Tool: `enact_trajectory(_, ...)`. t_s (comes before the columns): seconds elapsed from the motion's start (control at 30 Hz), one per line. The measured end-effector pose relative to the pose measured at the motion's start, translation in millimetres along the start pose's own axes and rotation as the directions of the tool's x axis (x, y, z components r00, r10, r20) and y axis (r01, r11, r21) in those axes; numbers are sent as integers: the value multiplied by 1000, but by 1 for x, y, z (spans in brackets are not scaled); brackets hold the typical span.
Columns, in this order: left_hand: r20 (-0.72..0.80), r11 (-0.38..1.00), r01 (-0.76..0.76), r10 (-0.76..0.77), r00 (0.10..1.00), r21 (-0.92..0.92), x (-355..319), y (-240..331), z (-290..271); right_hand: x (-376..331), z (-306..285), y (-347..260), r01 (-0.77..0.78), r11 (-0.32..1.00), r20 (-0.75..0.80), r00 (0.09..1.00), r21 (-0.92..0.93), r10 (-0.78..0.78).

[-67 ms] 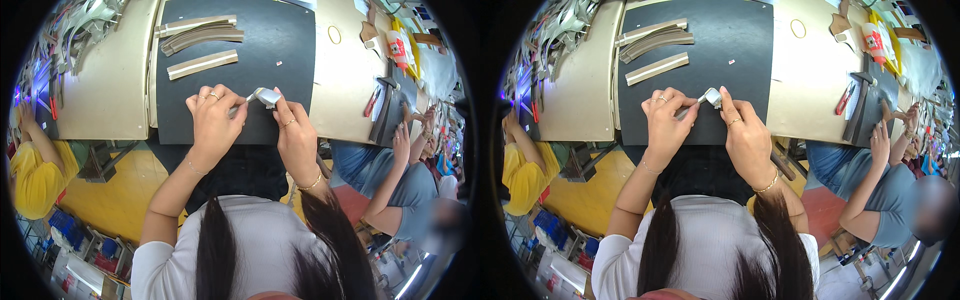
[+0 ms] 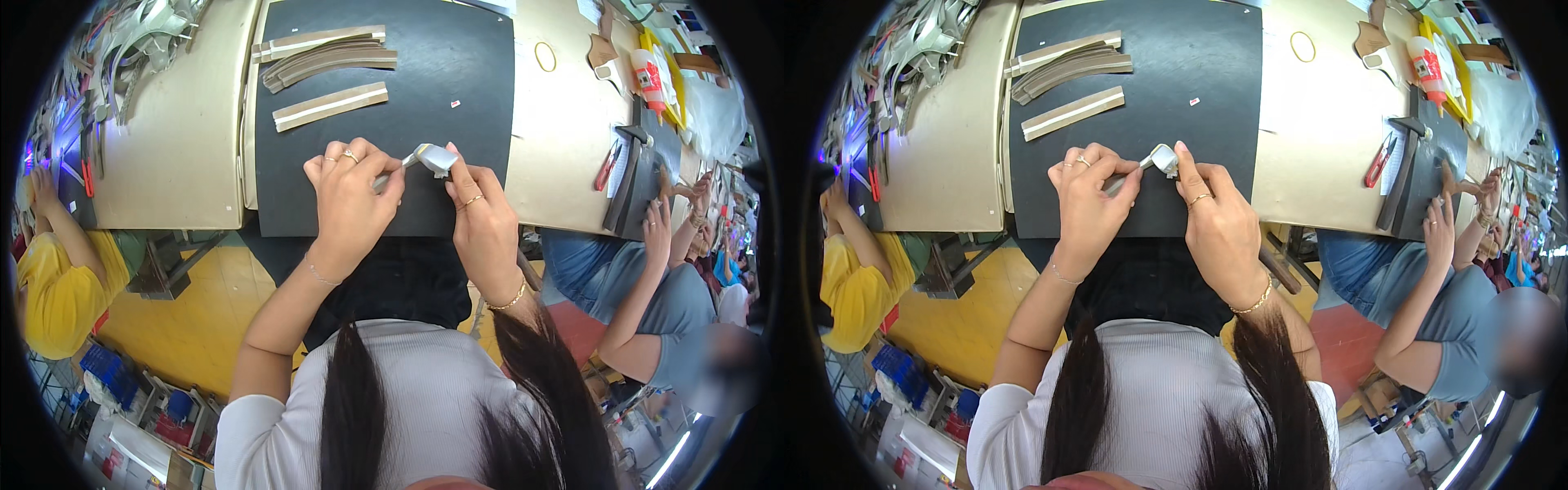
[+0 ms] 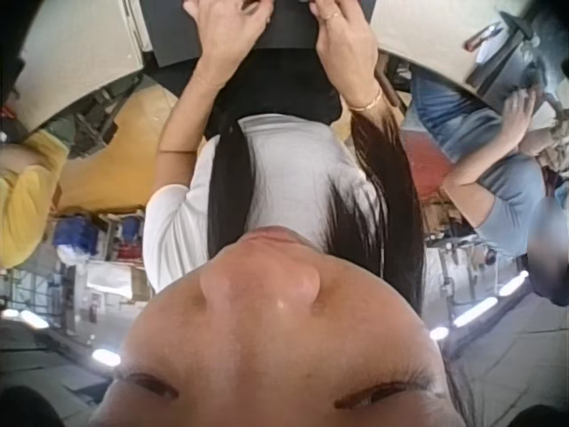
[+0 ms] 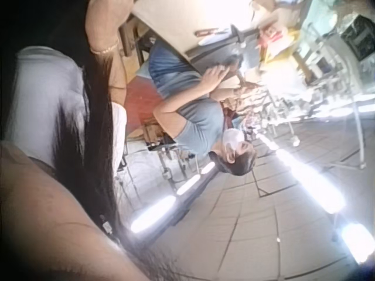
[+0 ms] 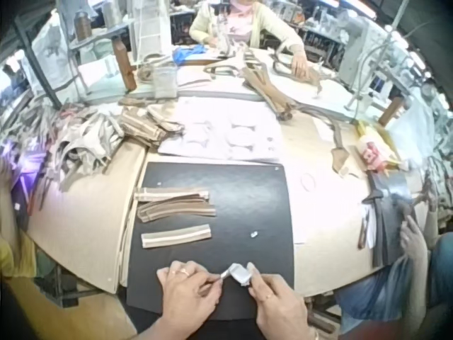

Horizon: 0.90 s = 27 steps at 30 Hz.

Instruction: The person repeatedly picks up small wooden strips and uses a hammer to tap and shape them on a black mat. They handle each piece one at a time, tapping along its length and occasionally flipping it over before placing it back on the mat.

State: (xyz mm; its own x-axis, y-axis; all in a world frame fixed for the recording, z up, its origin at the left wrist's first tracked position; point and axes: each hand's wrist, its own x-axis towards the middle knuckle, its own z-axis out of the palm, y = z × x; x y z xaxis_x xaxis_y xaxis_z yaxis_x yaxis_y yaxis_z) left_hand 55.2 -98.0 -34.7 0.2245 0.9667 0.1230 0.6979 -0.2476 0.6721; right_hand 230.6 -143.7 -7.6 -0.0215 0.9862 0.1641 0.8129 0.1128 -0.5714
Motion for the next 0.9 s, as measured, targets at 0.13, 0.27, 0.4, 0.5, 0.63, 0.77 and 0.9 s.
enact_trajectory(0.13,-37,1000,18,-18,999,19,7,5,9,-1,-9,-3,-25,999,-62,998,46,28)
enact_trajectory(0.27,-56,998,42,-38,998,57,15,11,18,8,-5,-4,-10,1000,-129,992,23,13)
enact_trajectory(0.4,-61,995,58,-53,997,85,23,10,20,22,7,4,11,999,-92,996,-30,-13)
enact_trajectory(0.5,-59,994,55,-50,997,94,23,10,20,17,3,2,-25,998,-135,990,52,32)
enact_trajectory(0.63,-61,995,59,-54,997,84,23,11,20,11,-1,-3,26,999,-180,984,47,-17)
enact_trajectory(0.77,-72,996,38,-33,997,80,24,11,19,22,-2,-4,-45,999,1,999,-23,45)
enact_trajectory(0.9,-71,996,20,-14,997,87,22,11,19,24,-14,-9,48,994,-262,965,97,-21)
